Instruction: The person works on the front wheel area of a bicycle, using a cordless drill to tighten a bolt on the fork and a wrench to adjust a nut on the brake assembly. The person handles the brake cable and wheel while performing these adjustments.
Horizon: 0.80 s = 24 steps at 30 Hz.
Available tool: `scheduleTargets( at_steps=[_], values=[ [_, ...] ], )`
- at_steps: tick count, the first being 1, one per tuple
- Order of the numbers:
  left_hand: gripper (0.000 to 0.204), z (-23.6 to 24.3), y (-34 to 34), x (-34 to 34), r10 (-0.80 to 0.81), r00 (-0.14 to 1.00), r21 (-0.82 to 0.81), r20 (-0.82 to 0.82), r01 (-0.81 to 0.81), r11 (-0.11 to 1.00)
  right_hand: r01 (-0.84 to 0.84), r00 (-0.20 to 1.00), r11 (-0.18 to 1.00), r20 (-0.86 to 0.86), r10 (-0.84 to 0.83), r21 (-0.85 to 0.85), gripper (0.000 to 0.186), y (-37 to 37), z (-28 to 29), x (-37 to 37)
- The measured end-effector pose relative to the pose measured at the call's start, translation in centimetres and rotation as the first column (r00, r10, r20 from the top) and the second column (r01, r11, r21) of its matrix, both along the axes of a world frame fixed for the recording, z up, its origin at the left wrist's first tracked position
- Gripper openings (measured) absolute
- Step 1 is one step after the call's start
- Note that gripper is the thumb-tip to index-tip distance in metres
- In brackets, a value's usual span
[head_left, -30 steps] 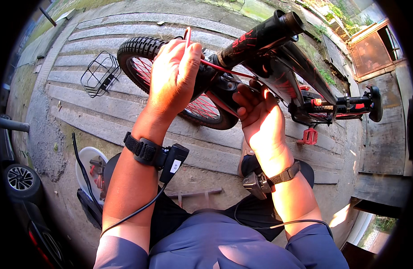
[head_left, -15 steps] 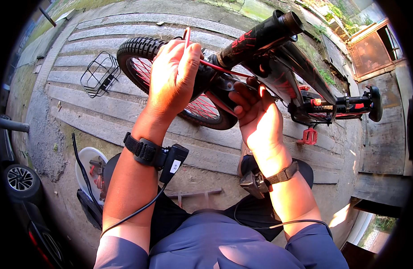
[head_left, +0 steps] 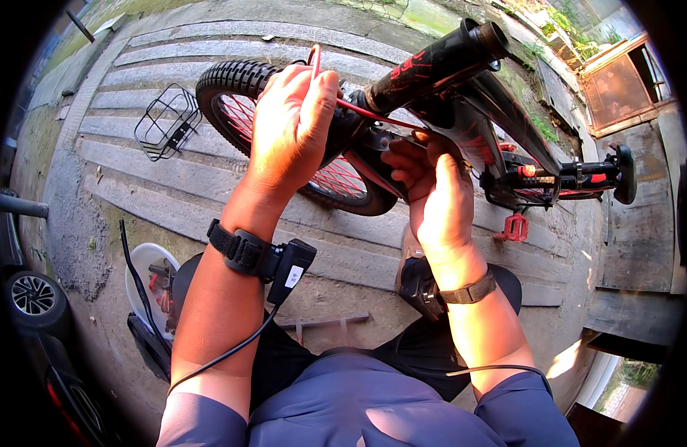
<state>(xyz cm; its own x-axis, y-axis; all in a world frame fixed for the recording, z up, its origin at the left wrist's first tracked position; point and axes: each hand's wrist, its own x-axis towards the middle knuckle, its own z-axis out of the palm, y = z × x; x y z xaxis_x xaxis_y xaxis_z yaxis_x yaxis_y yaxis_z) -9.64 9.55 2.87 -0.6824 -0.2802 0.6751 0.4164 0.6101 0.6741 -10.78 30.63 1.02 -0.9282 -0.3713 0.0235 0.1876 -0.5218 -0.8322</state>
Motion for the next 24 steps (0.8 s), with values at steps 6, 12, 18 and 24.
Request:
scheduleTargets(
  at_steps=[6, 12, 18, 24],
  values=[
    [0.039, 0.0, 0.0, 0.0, -0.003, 1.000, 0.004, 0.018, 0.002, 1.000, 0.515, 0.469, 0.671, -0.830, 0.301, 0.534, 0.019, 0.3, 1.3, -0.1],
    [0.039, 0.1, 0.0, 0.1, -0.005, 1.000, 0.006, 0.012, 0.005, 1.000, 0.661, 0.295, 0.596, -0.888, 0.353, 0.456, 0.025, -0.6, 1.3, 1.0],
    [0.038, 0.0, 0.0, -0.1, -0.008, 1.000, 0.004, 0.010, 0.008, 1.000, 0.463, 0.507, 0.773, -0.845, 0.169, 0.433, 0.019, 0.5, 1.5, 0.7],
    [0.038, 0.1, 0.0, 0.2, 0.001, 0.999, 0.017, 0.034, -0.001, 1.000, 0.094, 0.992, 0.959, -0.104, -0.068, 0.269, 0.037, 0.6, 2.0, 0.5]
  ],
)
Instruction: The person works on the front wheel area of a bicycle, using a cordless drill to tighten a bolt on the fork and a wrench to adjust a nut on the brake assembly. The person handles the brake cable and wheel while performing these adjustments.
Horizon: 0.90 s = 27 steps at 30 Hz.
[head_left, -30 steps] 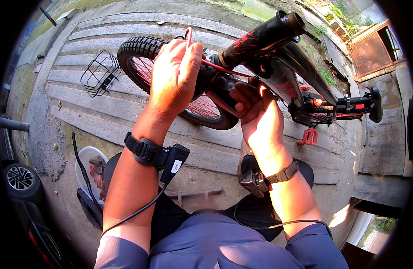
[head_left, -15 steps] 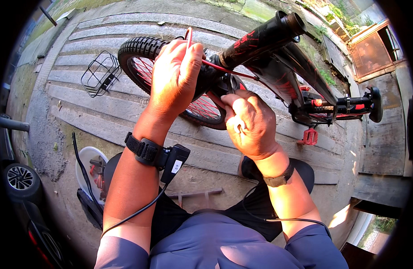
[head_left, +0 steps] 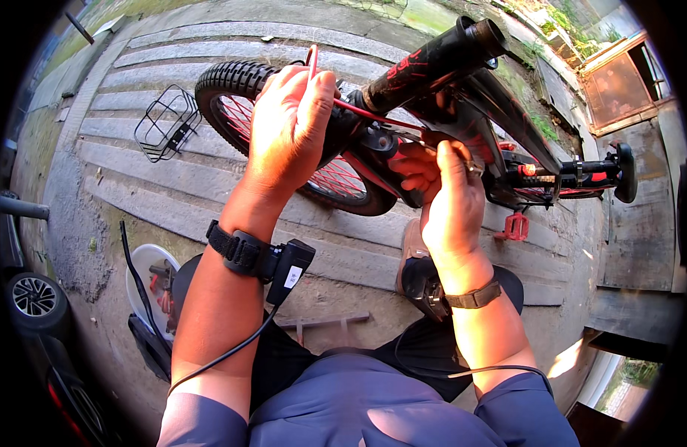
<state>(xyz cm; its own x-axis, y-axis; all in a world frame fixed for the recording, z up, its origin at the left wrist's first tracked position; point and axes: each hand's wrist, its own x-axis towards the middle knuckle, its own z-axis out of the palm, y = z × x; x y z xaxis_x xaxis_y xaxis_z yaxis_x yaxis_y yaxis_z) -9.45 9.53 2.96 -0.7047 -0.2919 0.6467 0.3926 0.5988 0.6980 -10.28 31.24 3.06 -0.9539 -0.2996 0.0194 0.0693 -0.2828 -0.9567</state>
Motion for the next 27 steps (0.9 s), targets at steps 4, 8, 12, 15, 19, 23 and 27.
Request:
scheduleTargets(
  at_steps=[4, 8, 12, 15, 19, 23, 27],
  values=[
    [0.040, 0.4, -0.2, 0.4, 0.019, 0.993, -0.090, 0.120, -0.008, 0.996, -0.007, 0.985, 0.973, 0.167, 0.047, -0.232, 0.042, 0.4, -1.1, -0.6],
    [0.038, 0.4, -0.1, 0.4, 0.011, 0.995, -0.048, 0.099, -0.007, 0.999, -0.040, 0.927, 0.939, 0.337, 0.162, -0.341, 0.036, 0.5, -1.8, -0.9],
    [0.039, 0.0, 0.0, -0.1, -0.004, 1.000, -0.011, -0.005, 0.004, 1.000, -0.029, 0.888, 0.888, 0.396, 0.234, -0.458, 0.033, 0.3, -2.0, -1.0],
    [0.039, 0.0, -0.1, -0.2, 0.003, 1.000, -0.033, -0.020, -0.003, 0.999, -0.022, 0.881, 0.874, 0.403, 0.246, -0.486, 0.034, 0.2, -2.2, -1.0],
    [0.039, 0.0, -0.2, -0.2, 0.005, 1.000, -0.047, -0.006, -0.005, 0.999, -0.022, 0.892, 0.879, 0.389, 0.233, -0.477, 0.035, 0.0, -2.3, -1.0],
    [0.038, 0.0, -0.1, -0.1, 0.001, 1.000, -0.049, -0.015, -0.001, 0.999, -0.045, 0.917, 0.898, 0.339, 0.211, -0.438, 0.035, -0.1, -2.4, -1.2],
    [0.038, 0.0, -0.1, -0.1, -0.001, 1.000, -0.040, -0.004, 0.001, 0.999, -0.061, 0.946, 0.915, 0.270, 0.181, -0.399, 0.036, -0.1, -2.6, -1.4]
  ],
)
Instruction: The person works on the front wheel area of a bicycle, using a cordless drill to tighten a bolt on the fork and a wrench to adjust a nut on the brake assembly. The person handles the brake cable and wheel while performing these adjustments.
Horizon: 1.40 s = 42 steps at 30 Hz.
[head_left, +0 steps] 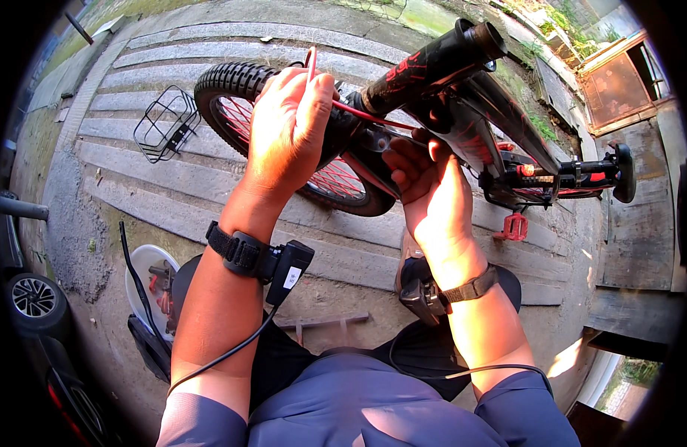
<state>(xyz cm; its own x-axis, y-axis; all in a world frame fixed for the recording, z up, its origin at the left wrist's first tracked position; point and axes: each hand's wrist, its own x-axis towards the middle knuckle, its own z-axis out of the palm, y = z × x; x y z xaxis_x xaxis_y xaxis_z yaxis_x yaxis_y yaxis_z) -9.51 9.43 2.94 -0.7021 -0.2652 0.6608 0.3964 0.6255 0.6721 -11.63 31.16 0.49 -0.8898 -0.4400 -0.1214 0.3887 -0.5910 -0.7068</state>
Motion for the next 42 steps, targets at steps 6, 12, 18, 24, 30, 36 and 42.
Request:
scheduleTargets(
  at_steps=[6, 12, 18, 24, 30, 36, 42],
  values=[
    [0.037, 0.0, 0.1, 0.0, -0.003, 1.000, 0.015, -0.010, 0.004, 1.000, 0.126, 0.921, 0.940, -0.390, 0.008, 0.317, 0.034, -0.5, 1.5, 0.9],
    [0.037, 0.0, 0.1, -0.1, -0.001, 1.000, 0.019, -0.023, 0.001, 1.000, 0.735, 0.122, 0.540, -0.864, 0.489, 0.410, 0.029, -0.8, 1.9, 1.7],
    [0.037, 0.1, 0.1, 0.1, -0.008, 1.000, 0.037, 0.019, 0.007, 0.999, 0.753, 0.087, 0.546, -0.878, 0.471, 0.368, 0.030, -0.9, 1.2, 1.9],
    [0.037, -0.3, 0.1, -0.2, 0.005, 0.999, 0.020, -0.034, -0.005, 1.000, 0.355, 0.693, 0.803, -0.711, 0.117, 0.479, 0.021, 0.2, 2.6, 2.0],
    [0.039, 0.3, -0.1, 0.5, 0.014, 0.991, -0.035, 0.134, -0.010, 0.999, 0.095, 0.989, 0.980, -0.126, -0.074, 0.174, 0.035, 0.6, 1.2, 0.5],
    [0.038, 0.0, 0.1, 0.0, -0.003, 1.000, 0.038, 0.006, 0.003, 0.999, 0.004, 0.995, 1.000, 0.102, -0.006, 0.021, 0.036, 0.6, 0.8, 0.3],
    [0.038, 0.1, 0.2, 0.0, -0.002, 1.000, 0.033, 0.008, 0.002, 0.999, -0.033, 0.990, 0.994, 0.134, 0.047, -0.105, 0.034, 0.3, 0.3, 0.2]
  ],
)
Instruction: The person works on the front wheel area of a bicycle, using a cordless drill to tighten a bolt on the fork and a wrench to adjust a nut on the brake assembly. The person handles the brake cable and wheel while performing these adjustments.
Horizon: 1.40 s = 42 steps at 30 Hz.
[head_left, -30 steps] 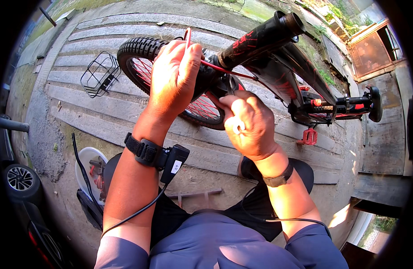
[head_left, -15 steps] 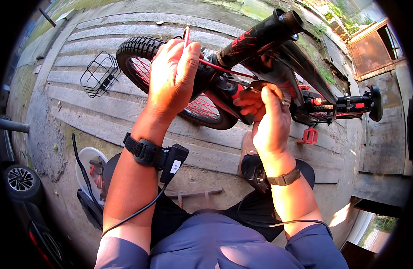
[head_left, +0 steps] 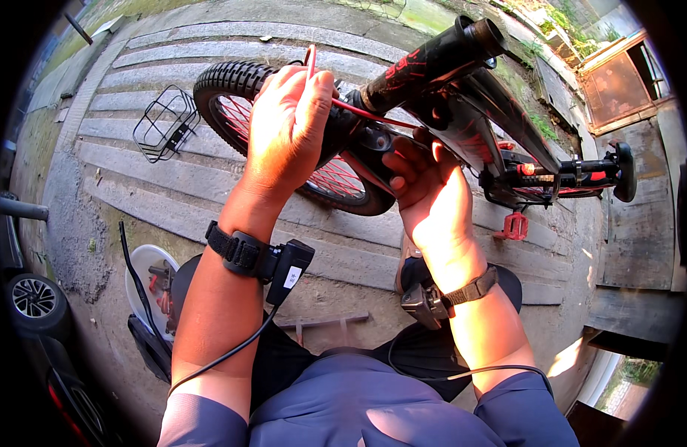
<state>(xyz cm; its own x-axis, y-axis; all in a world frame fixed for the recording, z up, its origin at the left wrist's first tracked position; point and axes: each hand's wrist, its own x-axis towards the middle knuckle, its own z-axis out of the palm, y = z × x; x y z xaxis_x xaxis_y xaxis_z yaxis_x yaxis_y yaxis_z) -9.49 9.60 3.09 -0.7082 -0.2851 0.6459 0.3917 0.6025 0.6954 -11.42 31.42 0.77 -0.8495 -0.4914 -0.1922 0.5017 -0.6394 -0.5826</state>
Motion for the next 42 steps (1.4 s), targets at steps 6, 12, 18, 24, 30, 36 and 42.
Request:
scheduleTargets(
  at_steps=[6, 12, 18, 24, 30, 36, 42],
  values=[
    [0.038, -0.2, 0.0, -0.1, 0.004, 0.999, -0.009, -0.033, -0.005, 1.000, 0.012, 0.999, 0.998, -0.033, -0.010, 0.061, 0.036, -0.1, -0.3, -0.3],
    [0.038, -0.1, -0.1, 0.0, 0.001, 1.000, -0.015, -0.012, -0.001, 1.000, 0.109, 0.940, 0.968, -0.341, -0.027, 0.224, 0.035, -0.5, 0.0, 0.0],
    [0.036, -0.1, -0.1, 0.0, 0.004, 1.000, -0.005, -0.002, -0.004, 1.000, 0.682, 0.160, 0.595, -0.881, 0.445, 0.425, 0.018, -0.7, 1.8, 1.0],
    [0.036, -0.3, -0.1, -0.1, 0.000, 1.000, -0.011, -0.013, 0.000, 1.000, 0.838, -0.032, 0.467, -0.828, 0.560, 0.283, 0.027, -1.6, 1.2, 1.9],
    [0.036, -0.2, -0.1, -0.1, 0.004, 1.000, -0.005, -0.013, -0.004, 1.000, 0.546, 0.403, 0.710, -0.883, 0.242, 0.444, 0.017, -0.4, 2.5, 1.5],
    [0.036, -0.2, 0.0, -0.1, -0.006, 1.000, 0.018, 0.002, 0.006, 1.000, 0.152, 0.945, 0.925, -0.326, -0.033, 0.347, 0.037, 0.3, 1.7, 0.5],
    [0.036, -0.1, 0.0, 0.0, -0.006, 1.000, 0.015, 0.000, 0.006, 1.000, 0.054, 0.990, 0.989, -0.134, -0.036, 0.134, 0.039, 0.5, 0.3, 0.2]
  ],
)
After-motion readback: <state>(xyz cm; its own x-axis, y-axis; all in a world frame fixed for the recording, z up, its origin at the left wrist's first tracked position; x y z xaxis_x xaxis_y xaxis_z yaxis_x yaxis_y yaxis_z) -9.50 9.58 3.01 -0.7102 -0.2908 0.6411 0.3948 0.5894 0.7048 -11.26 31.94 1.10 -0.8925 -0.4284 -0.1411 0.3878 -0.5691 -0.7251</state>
